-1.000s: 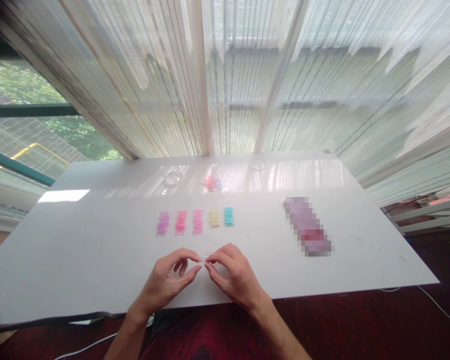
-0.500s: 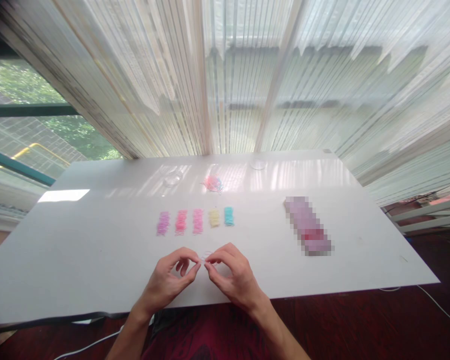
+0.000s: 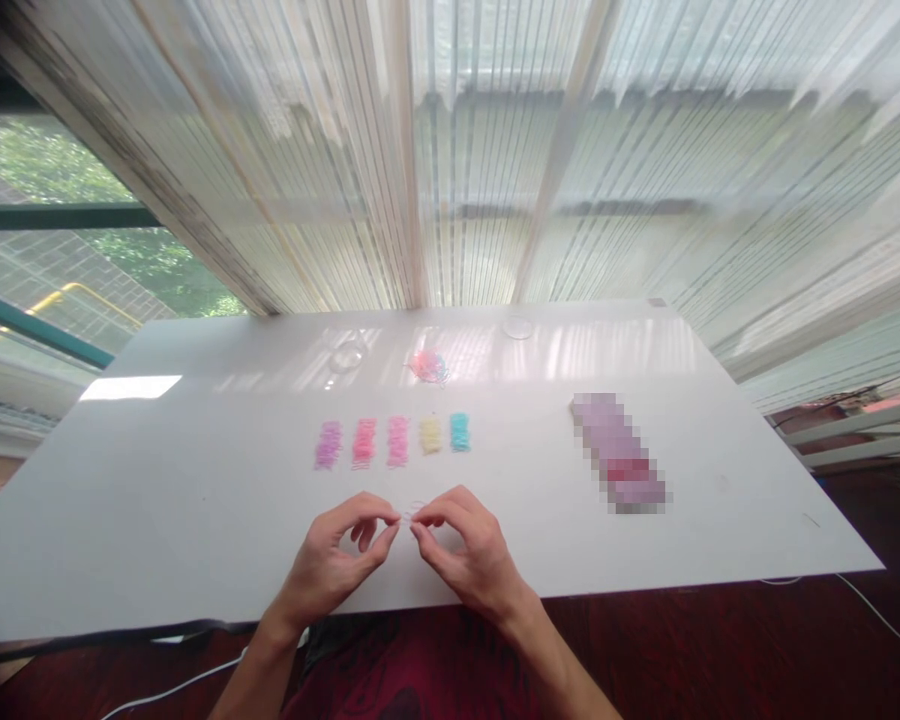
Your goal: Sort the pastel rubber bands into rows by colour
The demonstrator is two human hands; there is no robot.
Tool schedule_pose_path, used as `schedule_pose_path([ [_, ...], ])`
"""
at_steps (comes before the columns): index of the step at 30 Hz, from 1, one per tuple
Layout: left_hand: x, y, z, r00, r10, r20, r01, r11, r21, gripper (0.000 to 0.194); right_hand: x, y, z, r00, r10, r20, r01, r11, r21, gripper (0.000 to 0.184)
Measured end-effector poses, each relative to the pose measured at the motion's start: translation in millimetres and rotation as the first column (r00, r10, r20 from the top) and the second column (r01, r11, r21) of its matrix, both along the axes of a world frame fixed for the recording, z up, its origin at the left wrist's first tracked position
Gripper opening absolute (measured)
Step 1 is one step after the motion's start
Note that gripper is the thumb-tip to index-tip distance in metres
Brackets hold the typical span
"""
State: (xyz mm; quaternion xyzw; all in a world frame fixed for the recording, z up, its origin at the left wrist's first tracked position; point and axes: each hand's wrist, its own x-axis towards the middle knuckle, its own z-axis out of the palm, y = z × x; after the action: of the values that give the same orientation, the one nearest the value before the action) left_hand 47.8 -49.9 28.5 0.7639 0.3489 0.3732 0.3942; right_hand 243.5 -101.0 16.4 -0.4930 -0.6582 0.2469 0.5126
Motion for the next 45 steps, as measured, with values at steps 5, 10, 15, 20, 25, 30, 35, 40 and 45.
schedule_pose_path([
  [5, -0.4, 0.6, -0.9, 1.0, -0.008, -0.003, 0.008, 1.0, -0.003, 0.008, 0.0, 0.2, -0.3, 1.0, 0.004, 0.006, -0.004, 1.0, -0.003, 0.007],
  [10, 0.4, 1.3, -1.5, 1.0, -0.004, 0.016, 0.005, 1.0, -0.017, 0.007, 0.7, -0.2, -0.3, 1.0, -0.003, 0.013, 0.003, 1.0, -0.01, 0.009],
  [15, 0.8, 2.2, -1.8, 1.0, 0.007, 0.011, -0.007, 1.0, 0.002, 0.007, 0.9, -0.1, 0.2, 1.0, -0.002, 0.03, 0.002, 1.0, -0.017, 0.01],
  [20, 0.8, 2.3, -2.0, 1.0, 0.019, -0.002, -0.019, 1.0, -0.007, 0.01, 0.5, 0.1, -0.2, 0.999, -0.001, 0.033, 0.001, 1.0, -0.006, 0.008],
  [25, 0.6, 1.7, -2.4, 1.0, 0.016, -0.006, -0.016, 1.0, -0.018, 0.012, -0.7, 1.3, 0.6, 0.999, -0.003, 0.033, 0.002, 1.0, 0.025, 0.008],
  [30, 0.9, 1.8, -2.6, 1.0, 0.009, -0.001, -0.009, 1.0, -0.021, 0.013, -1.3, 2.4, 1.7, 0.999, -0.01, 0.048, 0.009, 1.0, 0.022, 0.006],
  [35, 0.0, 0.8, -3.3, 1.0, 0.013, -0.005, -0.013, 1.0, -0.02, 0.014, -0.8, 1.5, 1.6, 0.998, -0.017, 0.058, 0.017, 1.0, 0.009, 0.009],
  [40, -1.1, 0.4, -2.2, 1.0, 0.007, -0.022, -0.007, 1.0, -0.012, 0.017, -0.3, 0.7, 0.7, 0.997, -0.012, 0.073, 0.011, 1.0, 0.009, 0.01],
  [45, -1.8, 0.9, -1.3, 1.0, -0.007, -0.009, 0.007, 1.0, 0.006, 0.016, -0.1, -0.1, -2.2, 0.996, -0.012, 0.083, 0.008, 0.999, 0.045, 0.009],
])
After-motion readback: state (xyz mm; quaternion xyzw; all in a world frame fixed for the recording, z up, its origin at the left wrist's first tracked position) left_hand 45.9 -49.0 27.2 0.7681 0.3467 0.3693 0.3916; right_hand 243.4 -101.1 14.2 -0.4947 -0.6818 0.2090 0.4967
